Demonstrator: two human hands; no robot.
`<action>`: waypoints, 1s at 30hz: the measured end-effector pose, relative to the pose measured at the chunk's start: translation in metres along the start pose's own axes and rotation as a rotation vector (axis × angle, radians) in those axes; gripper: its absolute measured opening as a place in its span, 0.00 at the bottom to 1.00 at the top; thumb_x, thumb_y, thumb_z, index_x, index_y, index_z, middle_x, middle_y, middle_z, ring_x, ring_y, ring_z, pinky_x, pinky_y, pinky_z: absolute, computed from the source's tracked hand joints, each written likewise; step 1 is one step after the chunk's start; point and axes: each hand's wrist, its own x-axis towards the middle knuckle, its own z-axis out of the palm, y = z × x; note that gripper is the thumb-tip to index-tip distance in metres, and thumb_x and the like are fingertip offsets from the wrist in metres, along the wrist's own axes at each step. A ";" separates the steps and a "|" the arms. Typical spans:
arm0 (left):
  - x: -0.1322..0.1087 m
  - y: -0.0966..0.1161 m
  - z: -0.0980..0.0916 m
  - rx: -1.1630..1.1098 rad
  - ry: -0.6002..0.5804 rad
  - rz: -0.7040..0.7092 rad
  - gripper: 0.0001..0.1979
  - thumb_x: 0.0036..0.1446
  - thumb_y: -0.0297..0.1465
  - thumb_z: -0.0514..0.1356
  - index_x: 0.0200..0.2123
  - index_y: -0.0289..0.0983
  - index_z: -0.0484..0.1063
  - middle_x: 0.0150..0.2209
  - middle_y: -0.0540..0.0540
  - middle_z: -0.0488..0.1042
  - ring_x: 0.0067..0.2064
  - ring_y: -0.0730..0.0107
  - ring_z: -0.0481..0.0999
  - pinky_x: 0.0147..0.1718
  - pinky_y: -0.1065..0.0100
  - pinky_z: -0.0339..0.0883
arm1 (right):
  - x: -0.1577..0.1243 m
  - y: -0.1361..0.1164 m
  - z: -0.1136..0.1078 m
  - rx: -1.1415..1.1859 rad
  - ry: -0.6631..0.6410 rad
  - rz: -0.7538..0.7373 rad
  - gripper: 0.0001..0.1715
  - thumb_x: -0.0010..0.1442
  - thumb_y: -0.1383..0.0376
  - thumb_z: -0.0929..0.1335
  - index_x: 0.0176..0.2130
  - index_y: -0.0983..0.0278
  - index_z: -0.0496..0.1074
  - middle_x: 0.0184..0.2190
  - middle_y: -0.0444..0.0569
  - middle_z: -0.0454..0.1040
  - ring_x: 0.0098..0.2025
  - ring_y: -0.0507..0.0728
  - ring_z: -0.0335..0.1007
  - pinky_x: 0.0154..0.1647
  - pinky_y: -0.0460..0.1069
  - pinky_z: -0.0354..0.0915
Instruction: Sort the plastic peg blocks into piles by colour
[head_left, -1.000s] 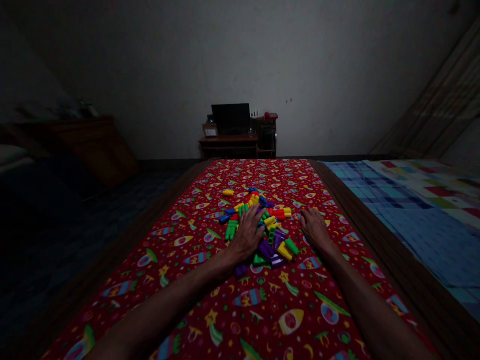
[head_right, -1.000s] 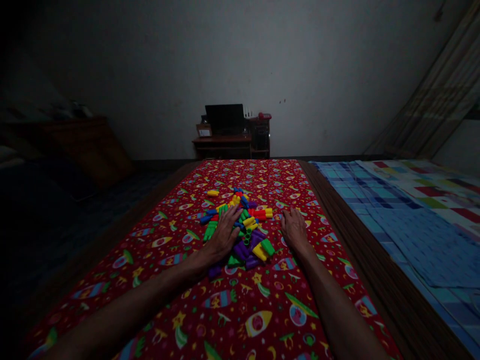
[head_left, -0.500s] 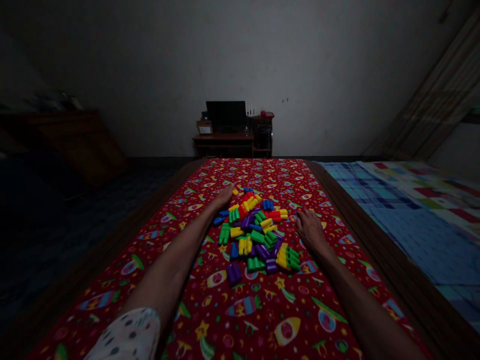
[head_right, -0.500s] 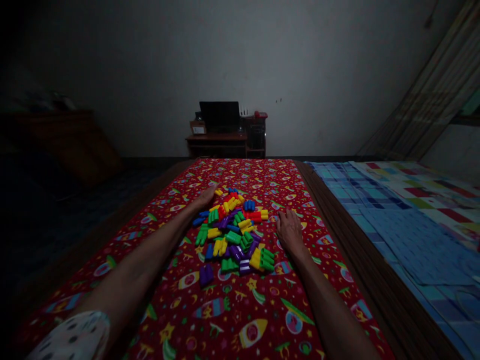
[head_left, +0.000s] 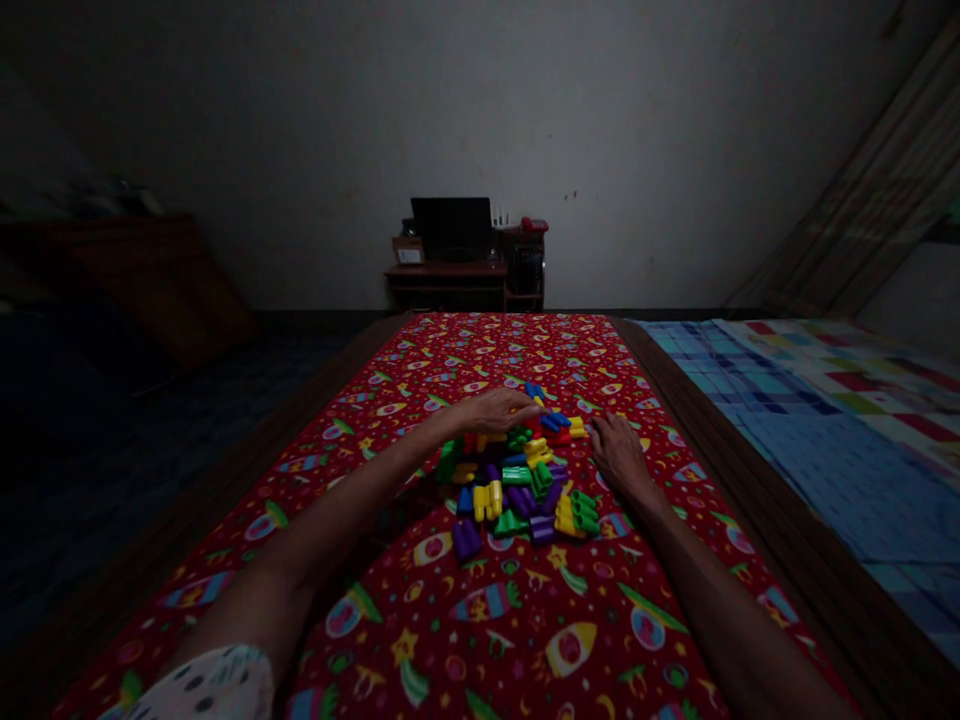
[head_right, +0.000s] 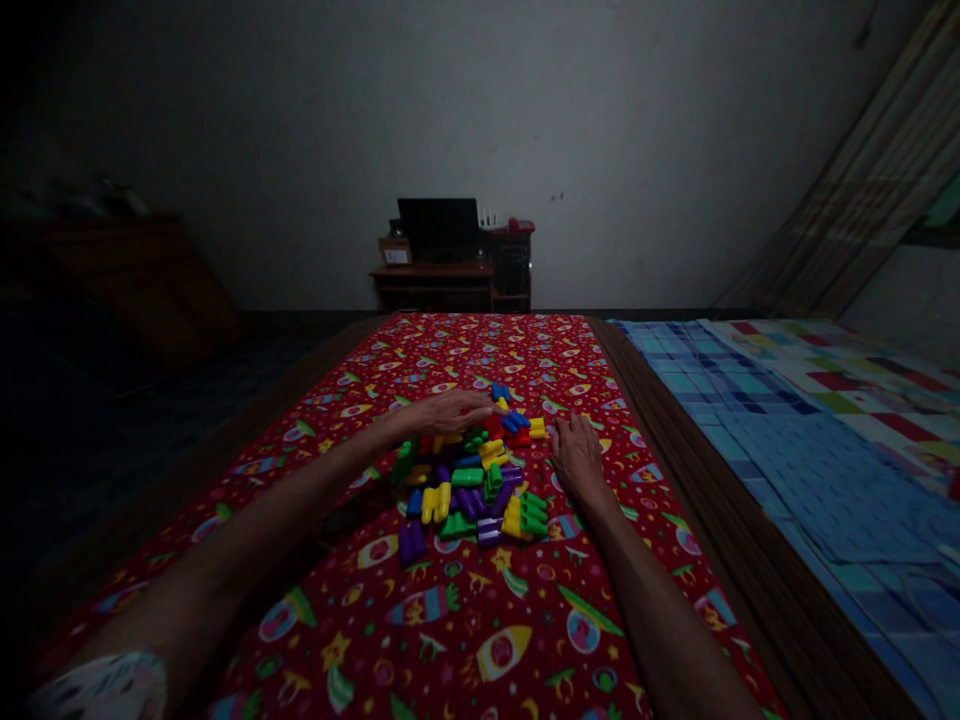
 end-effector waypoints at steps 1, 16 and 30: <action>-0.010 0.016 0.004 0.067 0.044 0.051 0.22 0.68 0.40 0.43 0.53 0.39 0.71 0.53 0.45 0.74 0.55 0.63 0.71 0.55 0.64 0.61 | 0.000 0.000 0.000 -0.004 0.001 0.005 0.23 0.65 0.63 0.56 0.50 0.68 0.71 0.52 0.63 0.70 0.56 0.66 0.61 0.56 0.61 0.57; -0.053 0.072 0.063 0.577 0.114 0.177 0.14 0.63 0.35 0.54 0.52 0.44 0.70 0.57 0.47 0.69 0.64 0.58 0.59 0.65 0.48 0.43 | -0.001 0.002 0.003 0.017 0.036 -0.009 0.22 0.64 0.63 0.57 0.49 0.67 0.72 0.51 0.62 0.71 0.55 0.65 0.62 0.56 0.61 0.58; -0.148 0.044 0.070 0.434 0.203 -0.153 0.28 0.61 0.44 0.56 0.63 0.53 0.57 0.69 0.45 0.49 0.68 0.44 0.46 0.61 0.35 0.40 | -0.004 -0.055 -0.004 0.603 -0.149 -0.002 0.33 0.66 0.48 0.53 0.59 0.61 0.64 0.60 0.56 0.64 0.65 0.63 0.53 0.63 0.63 0.53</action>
